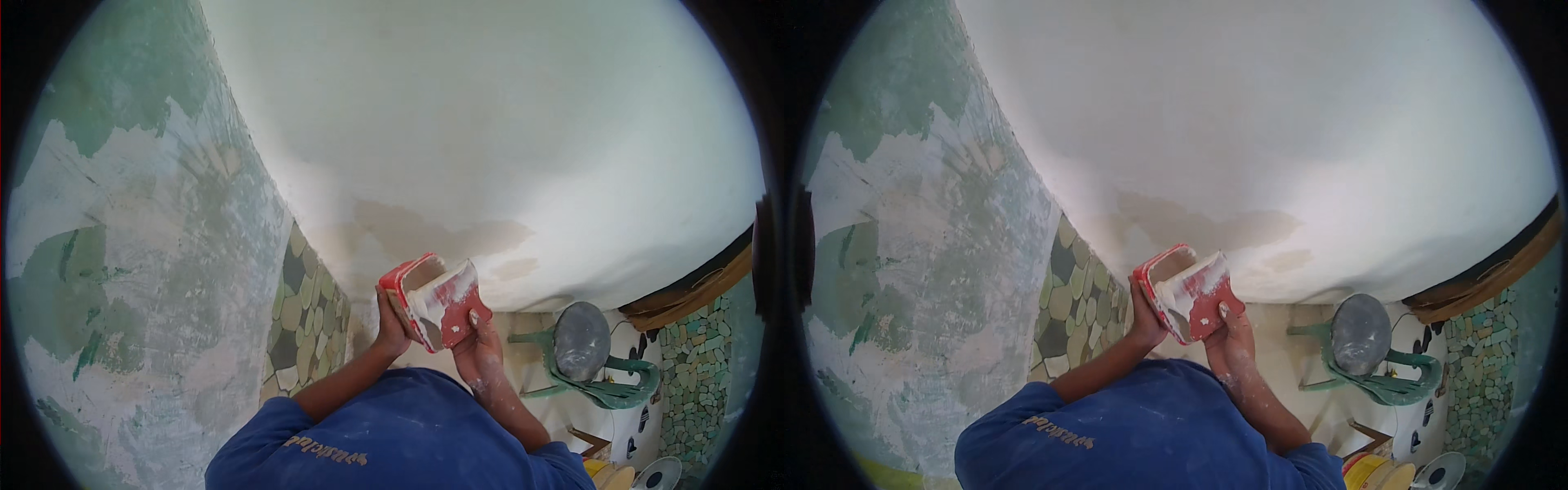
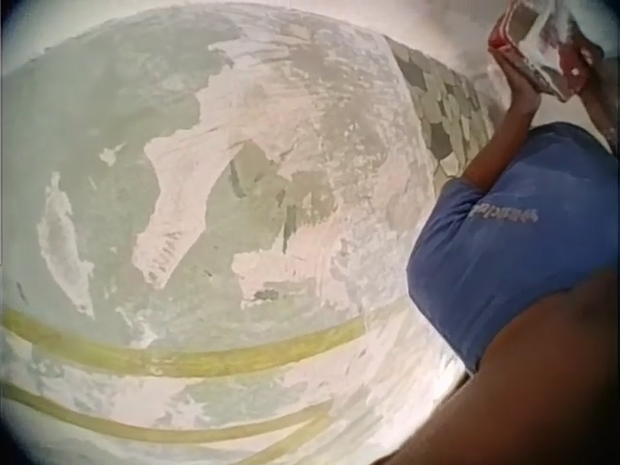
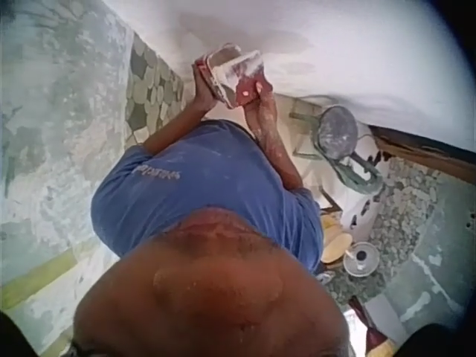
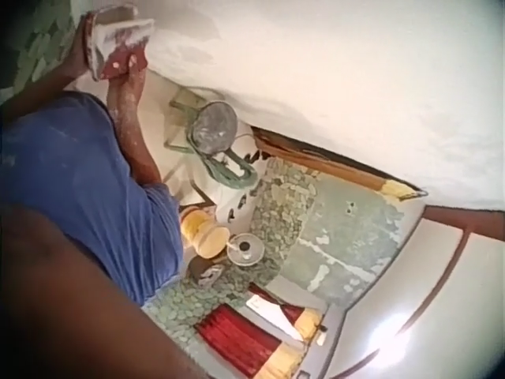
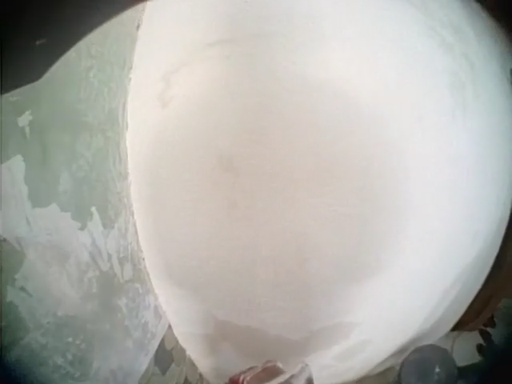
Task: The recorder applies putty to a wall using a spatula/putty knife.
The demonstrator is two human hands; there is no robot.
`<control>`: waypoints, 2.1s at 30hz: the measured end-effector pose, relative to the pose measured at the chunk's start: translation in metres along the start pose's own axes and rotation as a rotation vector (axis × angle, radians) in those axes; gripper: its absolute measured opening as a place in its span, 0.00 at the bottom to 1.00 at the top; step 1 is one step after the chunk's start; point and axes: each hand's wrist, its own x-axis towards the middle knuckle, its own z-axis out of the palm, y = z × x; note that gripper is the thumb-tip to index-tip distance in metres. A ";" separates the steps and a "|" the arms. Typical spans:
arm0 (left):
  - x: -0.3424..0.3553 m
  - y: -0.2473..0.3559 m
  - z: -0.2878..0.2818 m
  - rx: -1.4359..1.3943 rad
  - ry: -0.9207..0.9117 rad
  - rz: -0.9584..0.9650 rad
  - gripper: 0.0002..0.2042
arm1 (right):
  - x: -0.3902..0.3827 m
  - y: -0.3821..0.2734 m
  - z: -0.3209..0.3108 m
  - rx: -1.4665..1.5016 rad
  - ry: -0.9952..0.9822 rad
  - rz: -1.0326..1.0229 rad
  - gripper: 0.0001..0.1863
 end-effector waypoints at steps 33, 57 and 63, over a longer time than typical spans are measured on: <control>-0.041 0.070 -0.019 -0.121 -0.171 -0.124 0.41 | -0.026 0.034 0.032 0.044 -0.021 -0.052 0.22; -0.072 0.042 -0.031 -0.231 -0.143 -0.245 0.41 | -0.082 0.045 -0.004 0.048 0.115 -0.139 0.22; -0.078 0.036 -0.019 -0.317 -0.161 -0.249 0.41 | -0.076 0.024 -0.012 0.046 0.086 -0.101 0.21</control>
